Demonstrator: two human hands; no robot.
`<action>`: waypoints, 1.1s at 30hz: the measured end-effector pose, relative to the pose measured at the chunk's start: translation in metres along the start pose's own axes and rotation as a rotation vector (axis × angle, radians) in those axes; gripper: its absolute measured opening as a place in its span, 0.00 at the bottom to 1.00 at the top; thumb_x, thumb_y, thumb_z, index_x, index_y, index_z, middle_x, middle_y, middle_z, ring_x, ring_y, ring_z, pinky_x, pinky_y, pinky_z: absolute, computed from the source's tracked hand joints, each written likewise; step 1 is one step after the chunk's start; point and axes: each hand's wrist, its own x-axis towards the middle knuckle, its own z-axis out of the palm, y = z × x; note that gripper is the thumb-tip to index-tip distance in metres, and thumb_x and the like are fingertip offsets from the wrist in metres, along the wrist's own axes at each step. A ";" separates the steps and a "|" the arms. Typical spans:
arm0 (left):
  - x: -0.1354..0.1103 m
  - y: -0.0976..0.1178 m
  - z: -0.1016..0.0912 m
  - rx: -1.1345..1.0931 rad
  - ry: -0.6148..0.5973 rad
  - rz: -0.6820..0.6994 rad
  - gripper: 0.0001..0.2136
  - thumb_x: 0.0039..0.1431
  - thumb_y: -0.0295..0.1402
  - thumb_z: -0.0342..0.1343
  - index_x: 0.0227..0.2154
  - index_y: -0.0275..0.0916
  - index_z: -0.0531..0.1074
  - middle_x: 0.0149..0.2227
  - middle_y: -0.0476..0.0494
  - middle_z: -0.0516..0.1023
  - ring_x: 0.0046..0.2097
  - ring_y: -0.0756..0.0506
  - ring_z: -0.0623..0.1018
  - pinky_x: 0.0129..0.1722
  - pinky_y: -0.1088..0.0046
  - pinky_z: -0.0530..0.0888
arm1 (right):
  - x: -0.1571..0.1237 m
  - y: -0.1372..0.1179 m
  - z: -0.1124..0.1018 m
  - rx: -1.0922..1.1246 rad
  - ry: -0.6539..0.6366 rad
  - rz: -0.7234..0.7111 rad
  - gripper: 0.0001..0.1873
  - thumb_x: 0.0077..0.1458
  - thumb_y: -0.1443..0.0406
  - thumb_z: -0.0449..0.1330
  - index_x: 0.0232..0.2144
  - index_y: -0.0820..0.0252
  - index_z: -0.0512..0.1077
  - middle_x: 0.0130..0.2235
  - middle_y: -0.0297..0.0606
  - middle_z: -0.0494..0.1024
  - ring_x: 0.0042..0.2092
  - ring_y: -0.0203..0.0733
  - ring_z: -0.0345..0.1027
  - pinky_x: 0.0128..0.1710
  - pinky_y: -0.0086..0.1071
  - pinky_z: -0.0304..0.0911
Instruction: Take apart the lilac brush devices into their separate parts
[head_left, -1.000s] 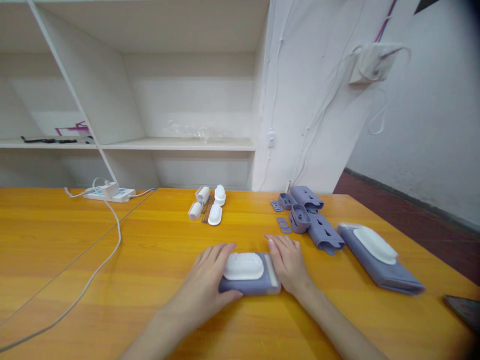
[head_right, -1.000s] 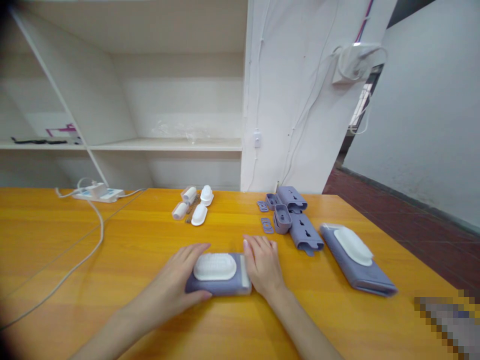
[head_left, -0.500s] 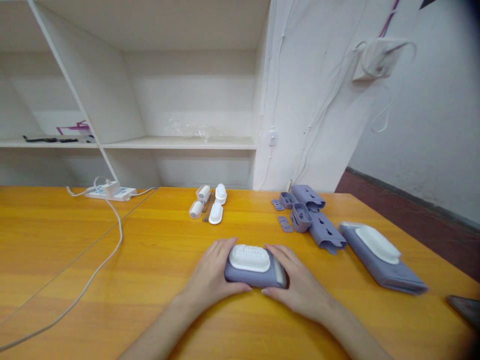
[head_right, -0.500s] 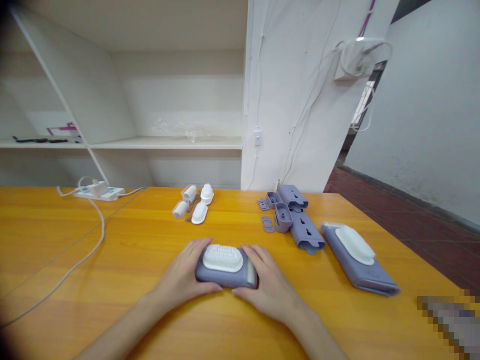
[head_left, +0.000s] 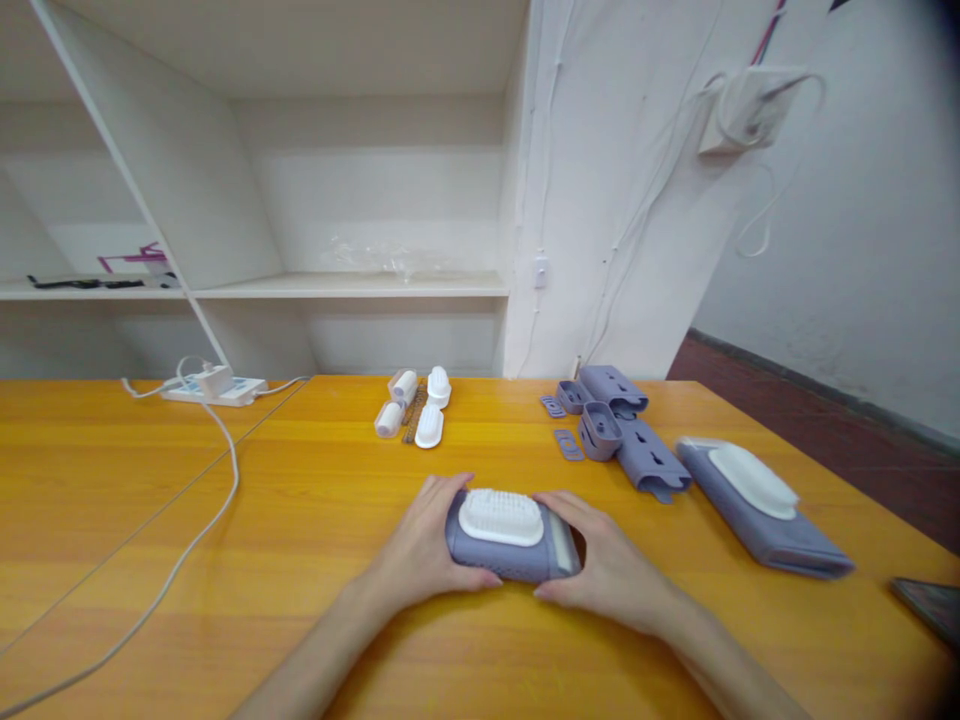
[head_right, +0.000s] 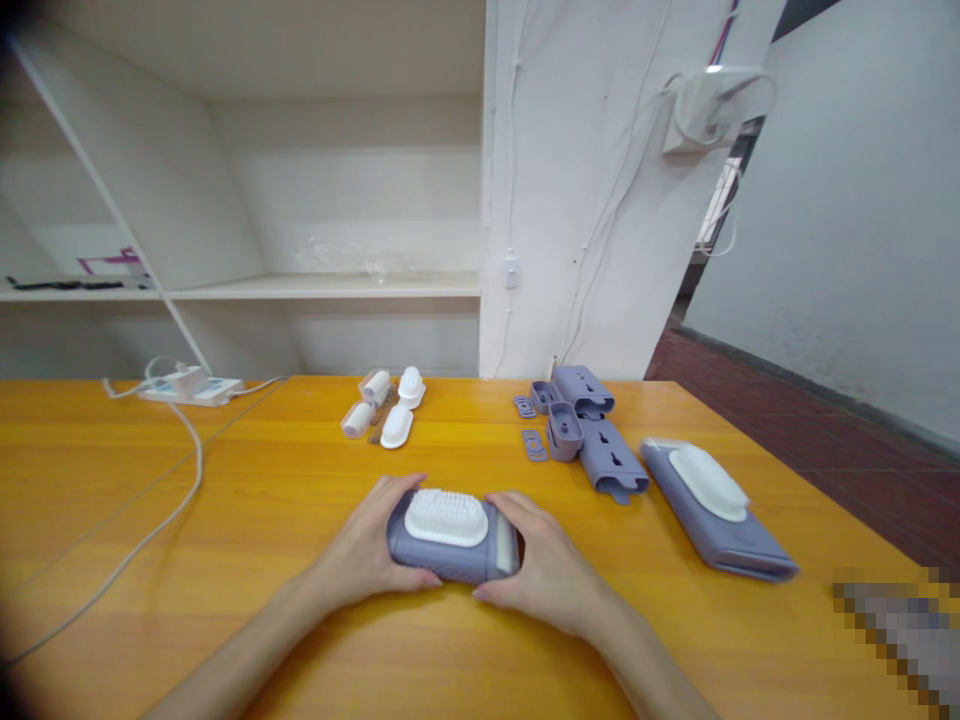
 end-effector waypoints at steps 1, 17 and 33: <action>0.000 0.000 0.000 -0.003 0.005 0.012 0.46 0.34 0.50 0.68 0.57 0.40 0.57 0.50 0.38 0.67 0.50 0.38 0.69 0.50 0.59 0.68 | 0.000 0.000 0.000 0.002 0.001 -0.002 0.45 0.33 0.57 0.71 0.56 0.59 0.64 0.55 0.43 0.66 0.55 0.49 0.61 0.58 0.40 0.55; 0.003 -0.008 -0.009 0.074 0.104 0.057 0.35 0.39 0.47 0.67 0.50 0.41 0.64 0.47 0.40 0.69 0.49 0.38 0.68 0.49 0.58 0.68 | -0.002 0.029 -0.002 -0.031 0.273 0.030 0.38 0.46 0.55 0.64 0.58 0.55 0.60 0.57 0.45 0.66 0.59 0.53 0.58 0.59 0.51 0.53; -0.003 0.005 -0.015 0.035 0.003 0.110 0.35 0.39 0.49 0.67 0.51 0.43 0.64 0.48 0.41 0.68 0.49 0.40 0.68 0.50 0.60 0.68 | 0.000 0.034 0.004 -0.191 0.311 -0.074 0.31 0.56 0.53 0.56 0.58 0.58 0.61 0.60 0.47 0.62 0.61 0.52 0.54 0.60 0.51 0.52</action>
